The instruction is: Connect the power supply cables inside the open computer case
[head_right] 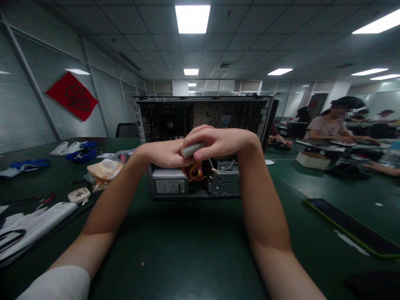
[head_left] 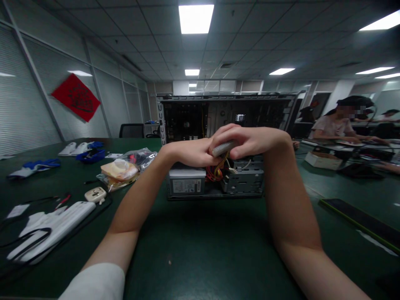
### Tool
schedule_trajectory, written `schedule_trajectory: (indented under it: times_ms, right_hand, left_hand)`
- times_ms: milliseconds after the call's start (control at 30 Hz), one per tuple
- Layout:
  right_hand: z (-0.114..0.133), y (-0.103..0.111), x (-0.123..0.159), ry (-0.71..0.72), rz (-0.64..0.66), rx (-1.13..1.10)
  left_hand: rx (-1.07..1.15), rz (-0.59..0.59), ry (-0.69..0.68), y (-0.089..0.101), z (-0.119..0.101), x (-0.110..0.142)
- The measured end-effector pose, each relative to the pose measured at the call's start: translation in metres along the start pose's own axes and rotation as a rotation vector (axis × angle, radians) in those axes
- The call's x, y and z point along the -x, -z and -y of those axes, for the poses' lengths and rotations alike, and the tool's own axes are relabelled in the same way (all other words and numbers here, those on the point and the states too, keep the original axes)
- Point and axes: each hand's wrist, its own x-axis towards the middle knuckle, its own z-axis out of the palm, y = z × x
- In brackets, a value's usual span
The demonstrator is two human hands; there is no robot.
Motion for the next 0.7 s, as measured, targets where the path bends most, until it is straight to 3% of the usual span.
schedule_trajectory:
  times_ms: [200, 433, 700]
  right_hand:
    - [0.022, -0.006, -0.006, -0.202, -0.024, -0.063]
    - [0.037, -0.006, -0.010, -0.201, -0.049, -0.027]
    - [0.037, 0.003, 0.012, -0.343, -0.178, -0.053]
  left_hand:
    - [0.040, -0.087, -0.164, 0.009, 0.002, 0.003]
    - [-0.119, -0.143, -0.065, 0.016, -0.013, 0.013]
    - [-0.290, -0.177, -0.013, 0.029, -0.040, 0.024]
